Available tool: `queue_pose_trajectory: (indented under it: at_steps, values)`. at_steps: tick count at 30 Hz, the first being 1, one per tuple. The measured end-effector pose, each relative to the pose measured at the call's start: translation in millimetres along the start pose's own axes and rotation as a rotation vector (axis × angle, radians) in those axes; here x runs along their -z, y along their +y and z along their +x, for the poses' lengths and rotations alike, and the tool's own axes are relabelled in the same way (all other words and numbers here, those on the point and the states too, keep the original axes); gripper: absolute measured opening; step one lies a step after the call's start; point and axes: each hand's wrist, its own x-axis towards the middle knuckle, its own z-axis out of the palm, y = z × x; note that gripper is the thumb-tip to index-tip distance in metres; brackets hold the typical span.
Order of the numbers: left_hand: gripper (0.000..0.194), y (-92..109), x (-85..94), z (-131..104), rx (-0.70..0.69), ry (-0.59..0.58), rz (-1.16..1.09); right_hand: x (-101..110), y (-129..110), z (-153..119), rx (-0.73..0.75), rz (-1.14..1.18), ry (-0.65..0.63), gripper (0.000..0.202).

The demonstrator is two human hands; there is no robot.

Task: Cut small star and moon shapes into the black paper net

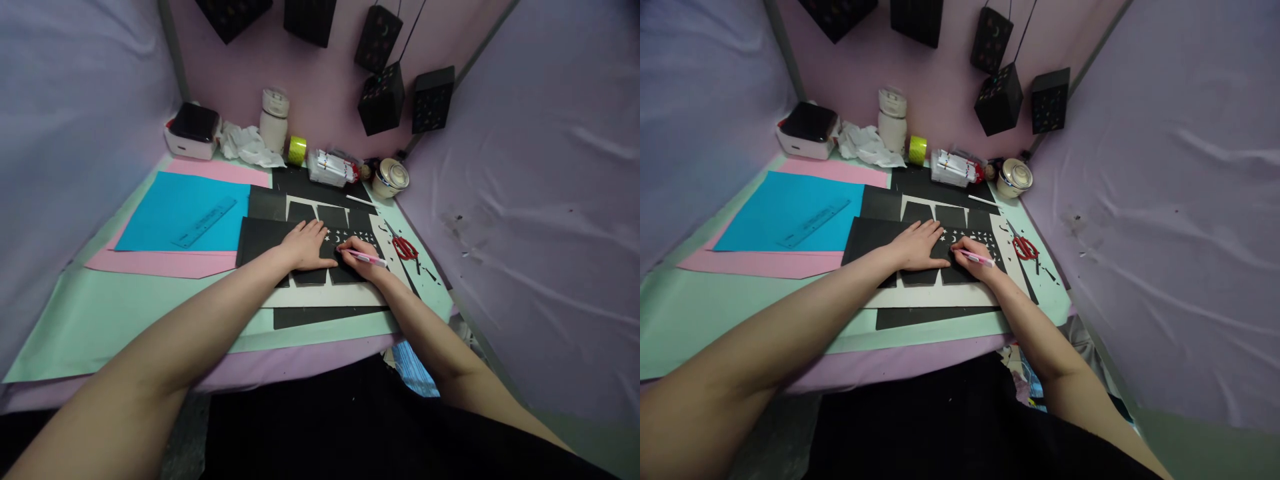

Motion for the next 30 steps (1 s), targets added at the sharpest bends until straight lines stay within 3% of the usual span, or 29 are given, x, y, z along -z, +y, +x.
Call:
queue_pose_trajectory:
  at_steps: [11,19,30]
  values:
    - [0.107,1,0.8,-1,-0.003,0.004,0.003,4,-10,2,-0.03,0.098,0.087,0.014]
    - [0.105,1,0.5,-1,0.002,-0.005,0.007,-9,-7,11,-0.101,0.175,0.153,0.012]
    - [0.105,1,0.6,-1,-0.002,0.005,0.014,-11,-6,11,-0.108,0.164,0.131,0.013]
